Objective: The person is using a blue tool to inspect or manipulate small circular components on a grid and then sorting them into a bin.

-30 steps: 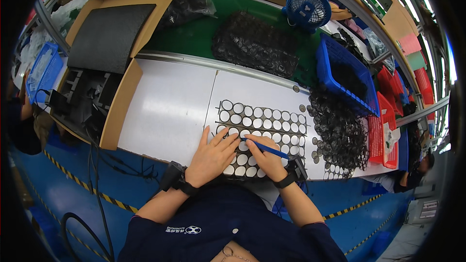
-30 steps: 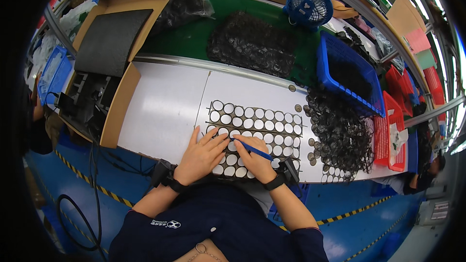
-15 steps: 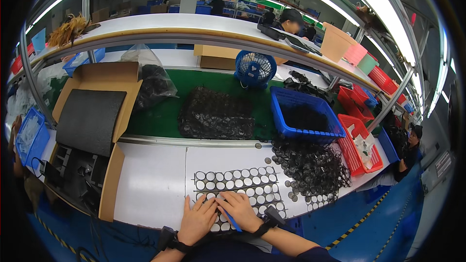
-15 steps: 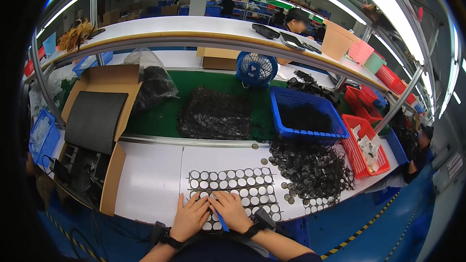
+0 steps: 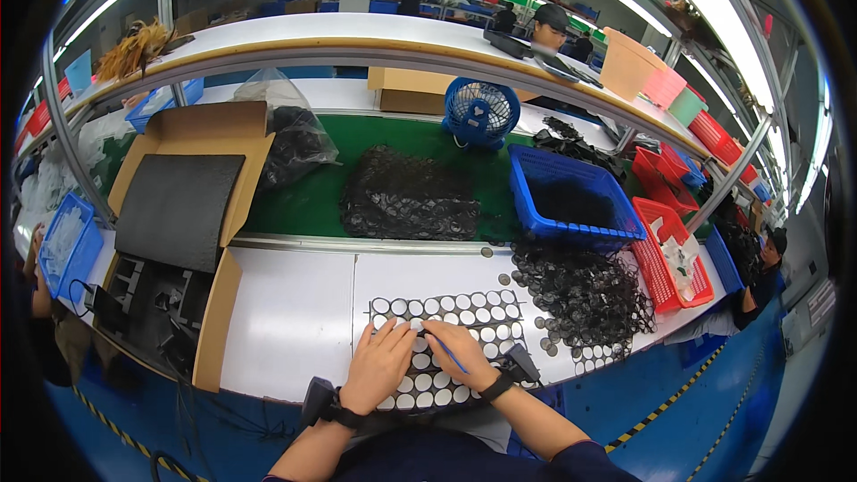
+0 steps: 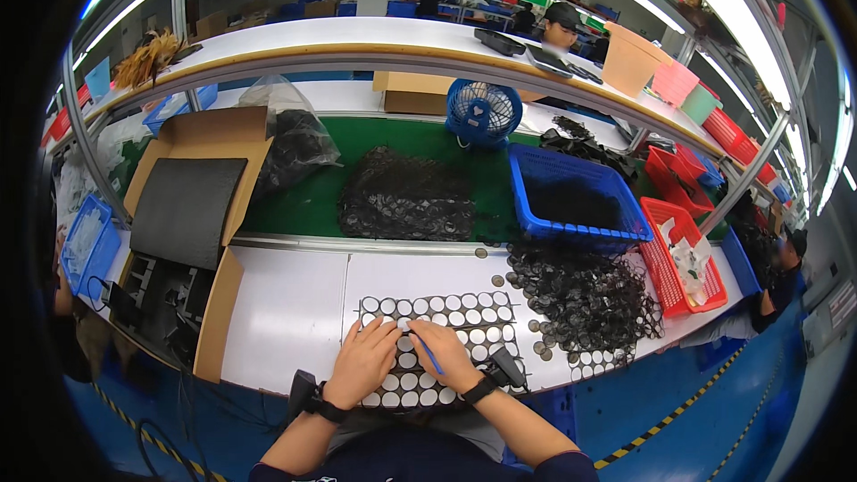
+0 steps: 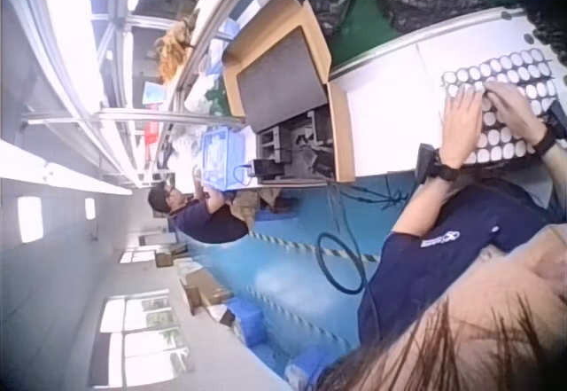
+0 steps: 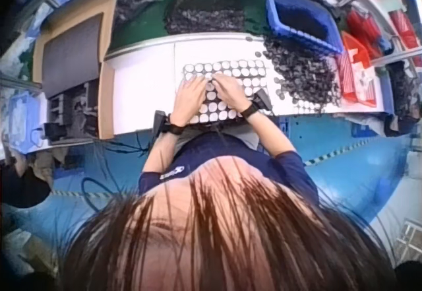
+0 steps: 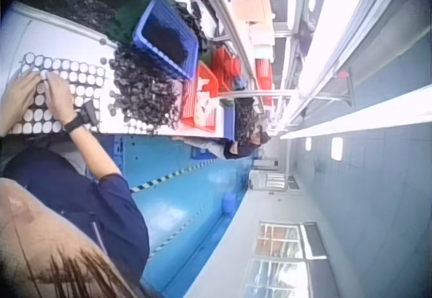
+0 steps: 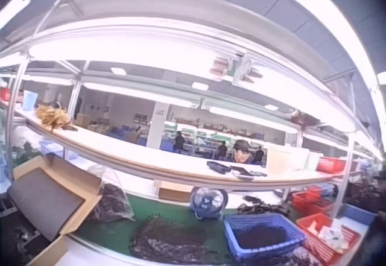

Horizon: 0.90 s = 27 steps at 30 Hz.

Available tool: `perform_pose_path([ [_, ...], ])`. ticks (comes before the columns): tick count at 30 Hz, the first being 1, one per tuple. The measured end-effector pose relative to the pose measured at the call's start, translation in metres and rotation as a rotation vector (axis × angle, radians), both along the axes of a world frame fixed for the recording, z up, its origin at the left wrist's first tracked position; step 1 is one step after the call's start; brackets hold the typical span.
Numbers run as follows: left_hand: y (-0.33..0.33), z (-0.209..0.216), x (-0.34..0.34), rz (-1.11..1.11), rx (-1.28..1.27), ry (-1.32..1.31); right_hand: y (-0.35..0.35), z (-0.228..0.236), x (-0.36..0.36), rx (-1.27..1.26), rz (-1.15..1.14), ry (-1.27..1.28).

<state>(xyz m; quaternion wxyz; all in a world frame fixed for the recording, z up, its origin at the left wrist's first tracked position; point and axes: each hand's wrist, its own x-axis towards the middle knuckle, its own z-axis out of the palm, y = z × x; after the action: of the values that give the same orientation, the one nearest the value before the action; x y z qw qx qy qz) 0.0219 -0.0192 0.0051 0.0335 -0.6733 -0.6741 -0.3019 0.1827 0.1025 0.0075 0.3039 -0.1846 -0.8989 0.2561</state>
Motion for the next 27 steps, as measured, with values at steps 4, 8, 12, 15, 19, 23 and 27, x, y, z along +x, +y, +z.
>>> perform_pose_path([
  [4, 0.013, -0.015, -0.012, -0.002, -0.088, 0.078, -0.002, -0.008, -0.005, 0.007, -0.004, -0.007],
  [8, 0.016, -0.014, -0.017, 0.036, -0.125, 0.111, -0.008, -0.002, -0.001, 0.02, 0.033, -0.028],
  [12, 0.025, -0.01, -0.021, 0.068, -0.123, 0.127, -0.005, -0.016, 0.003, 0.084, 0.012, -0.023],
  [15, 0.025, -0.012, -0.025, 0.101, -0.124, 0.092, -0.006, -0.017, 0.002, 0.076, 0.022, -0.039],
  [19, 0.024, -0.012, -0.028, 0.145, -0.136, 0.05, -0.006, -0.011, 0.0, 0.059, 0.03, -0.019],
  [23, 0.023, -0.014, -0.022, 0.121, -0.124, 0.102, -0.002, -0.011, 0.003, -0.012, 0.006, -0.035],
  [27, 0.011, -0.016, -0.016, -0.023, -0.124, 0.09, 0.001, -0.014, 0.003, -0.124, 0.032, -0.033],
])
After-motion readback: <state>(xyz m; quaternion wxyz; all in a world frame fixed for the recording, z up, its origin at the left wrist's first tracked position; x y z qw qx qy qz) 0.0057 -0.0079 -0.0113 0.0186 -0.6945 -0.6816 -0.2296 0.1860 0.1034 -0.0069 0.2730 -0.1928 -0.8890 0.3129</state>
